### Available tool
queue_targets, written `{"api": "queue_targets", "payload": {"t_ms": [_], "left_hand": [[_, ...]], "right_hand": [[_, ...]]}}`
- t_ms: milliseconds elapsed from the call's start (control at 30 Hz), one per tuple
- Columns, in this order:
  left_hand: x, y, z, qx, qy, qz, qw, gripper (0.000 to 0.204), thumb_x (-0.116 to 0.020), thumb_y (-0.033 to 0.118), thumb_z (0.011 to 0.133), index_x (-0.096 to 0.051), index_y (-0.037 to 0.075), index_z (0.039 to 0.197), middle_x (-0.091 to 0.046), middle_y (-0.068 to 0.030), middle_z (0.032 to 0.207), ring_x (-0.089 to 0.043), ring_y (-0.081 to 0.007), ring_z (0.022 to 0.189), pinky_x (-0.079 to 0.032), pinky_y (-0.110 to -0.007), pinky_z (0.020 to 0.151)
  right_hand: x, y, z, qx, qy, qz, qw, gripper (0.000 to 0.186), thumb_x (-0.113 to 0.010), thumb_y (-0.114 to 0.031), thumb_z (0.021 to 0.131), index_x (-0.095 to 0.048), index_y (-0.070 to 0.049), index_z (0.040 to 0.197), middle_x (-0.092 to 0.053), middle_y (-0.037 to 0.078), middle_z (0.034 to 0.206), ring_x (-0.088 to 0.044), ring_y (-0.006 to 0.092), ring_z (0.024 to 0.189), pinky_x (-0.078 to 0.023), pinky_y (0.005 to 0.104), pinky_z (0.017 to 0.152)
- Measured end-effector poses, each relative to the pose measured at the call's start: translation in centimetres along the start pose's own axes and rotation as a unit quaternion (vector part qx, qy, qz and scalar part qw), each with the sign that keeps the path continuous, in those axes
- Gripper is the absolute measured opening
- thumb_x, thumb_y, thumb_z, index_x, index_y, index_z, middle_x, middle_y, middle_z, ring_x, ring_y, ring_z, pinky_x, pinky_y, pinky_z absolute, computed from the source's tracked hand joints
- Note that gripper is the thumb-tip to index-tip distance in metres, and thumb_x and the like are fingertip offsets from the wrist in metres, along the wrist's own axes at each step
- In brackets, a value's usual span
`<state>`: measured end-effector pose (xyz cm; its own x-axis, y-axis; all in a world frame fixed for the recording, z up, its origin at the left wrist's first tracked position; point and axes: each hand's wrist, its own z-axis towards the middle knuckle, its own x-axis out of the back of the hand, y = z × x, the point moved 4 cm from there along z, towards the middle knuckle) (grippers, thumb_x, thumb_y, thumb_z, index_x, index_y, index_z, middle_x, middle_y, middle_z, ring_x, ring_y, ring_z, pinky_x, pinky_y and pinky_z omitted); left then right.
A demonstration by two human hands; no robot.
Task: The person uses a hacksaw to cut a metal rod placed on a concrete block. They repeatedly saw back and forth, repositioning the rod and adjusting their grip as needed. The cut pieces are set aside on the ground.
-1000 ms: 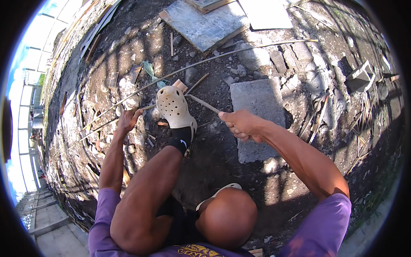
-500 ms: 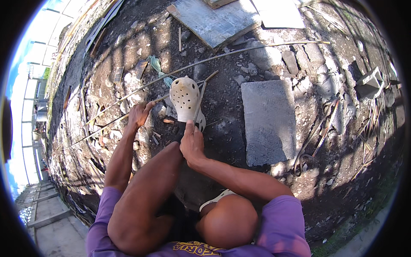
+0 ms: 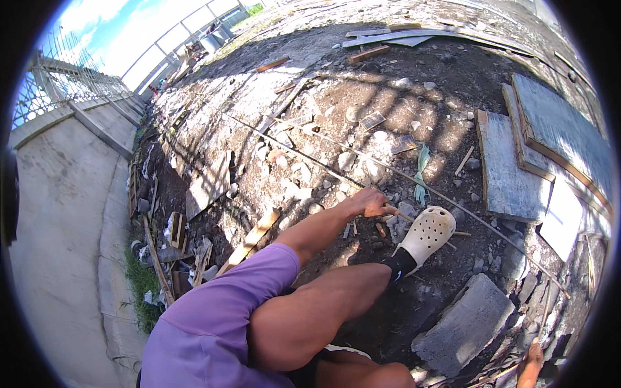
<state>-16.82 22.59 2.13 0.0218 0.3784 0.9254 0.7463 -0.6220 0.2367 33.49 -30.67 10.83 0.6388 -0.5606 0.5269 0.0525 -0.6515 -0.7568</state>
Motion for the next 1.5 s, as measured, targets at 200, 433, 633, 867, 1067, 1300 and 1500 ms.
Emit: {"api": "queue_targets", "payload": {"t_ms": [200,433,633,867,1067,1300,1500], "left_hand": [[1.2,0.8,-2.2,-0.037,-0.008,0.015,0.999,0.084,-0.045,0.083,0.094,-0.076,0.006,0.098,-0.074,-0.0228,0.087,-0.071,-0.0435,0.087,-0.054,-0.054,0.079],[-1.0,-0.4,-2.0,-0.057,-0.054,0.058,0.995,0.072,-0.045,0.07,0.101,-0.076,0.005,0.099,-0.072,-0.0274,0.087,-0.072,-0.0446,0.089,-0.054,-0.055,0.08],[-2.7,1.2,-5.0,-0.118,-0.033,0.077,0.989,0.055,-0.056,0.049,0.105,-0.071,-0.001,0.087,-0.062,-0.029,0.07,-0.064,-0.047,0.067,-0.048,-0.053,0.063],[3.1,11.4,-5.9,-0.18,-0.051,0.04,0.981,0.064,-0.051,0.048,0.109,-0.066,-0.008,0.083,-0.049,-0.0233,0.057,-0.042,-0.0323,0.05,-0.035,-0.052,0.055],[4.2,25.3,-7.9,-0.294,-0.061,-0.017,0.954,0.066,-0.045,0.05,0.112,-0.061,-0.005,0.079,-0.048,-0.0218,0.055,-0.045,-0.039,0.049,-0.034,-0.052,0.053],[-2.4,33.6,-7.5,-0.335,-0.154,-0.096,0.925,0.053,-0.044,0.039,0.113,-0.059,-0.004,0.087,-0.057,-0.0301,0.064,-0.06,-0.0566,0.07,-0.045,-0.061,0.063],[-6.4,31.9,-7.1,-0.382,-0.076,-0.007,0.921,0.05,-0.053,0.045,0.108,-0.065,-0.003,0.115,-0.07,-0.0294,0.1,-0.067,-0.0492,0.097,-0.051,-0.055,0.084]], "right_hand": [[1.7,14.8,-9.3,-0.021,0.255,0.233,0.938,0.041,-0.057,-0.049,0.108,-0.059,-0.013,0.09,-0.04,-0.006,0.061,-0.038,0.0048,0.047,-0.025,0.0259,0.041],[-16.7,18.6,-32.0,-0.219,0.301,0.366,0.853,0.036,-0.052,-0.039,0.112,-0.065,-0.009,0.096,-0.036,-0.009,0.059,-0.033,0.002,0.046,-0.024,0.0243,0.041],[-26.4,17.7,-39.7,-0.268,0.35,0.389,0.809,0.038,-0.054,-0.036,0.112,-0.069,-0.005,0.094,-0.042,-0.007,0.06,-0.036,0.0028,0.049,-0.027,0.0256,0.044],[-8.3,20.2,-31.4,-0.194,0.444,0.289,0.825,0.033,-0.06,-0.033,0.109,-0.075,-0.004,0.105,-0.043,-0.009,0.067,-0.037,0.0028,0.059,-0.027,0.0252,0.053],[13.2,13.9,-27.8,0.065,0.713,0.038,0.697,0.04,-0.06,-0.035,0.108,-0.076,0.002,0.11,-0.073,0.007,0.102,-0.062,0.0154,0.092,-0.048,0.0325,0.088],[-4.5,7.2,-23.8,0.097,0.596,0.152,0.782,0.024,-0.058,-0.019,0.109,-0.076,-0.002,0.109,-0.07,0.007,0.115,-0.064,0.0153,0.104,-0.049,0.0284,0.093],[-16.5,5.1,-22.3,0.062,0.448,0.012,0.892,0.019,-0.067,-0.017,0.102,-0.075,0.0,0.106,-0.067,0.017,0.121,-0.062,0.0323,0.114,-0.047,0.0421,0.102]]}}
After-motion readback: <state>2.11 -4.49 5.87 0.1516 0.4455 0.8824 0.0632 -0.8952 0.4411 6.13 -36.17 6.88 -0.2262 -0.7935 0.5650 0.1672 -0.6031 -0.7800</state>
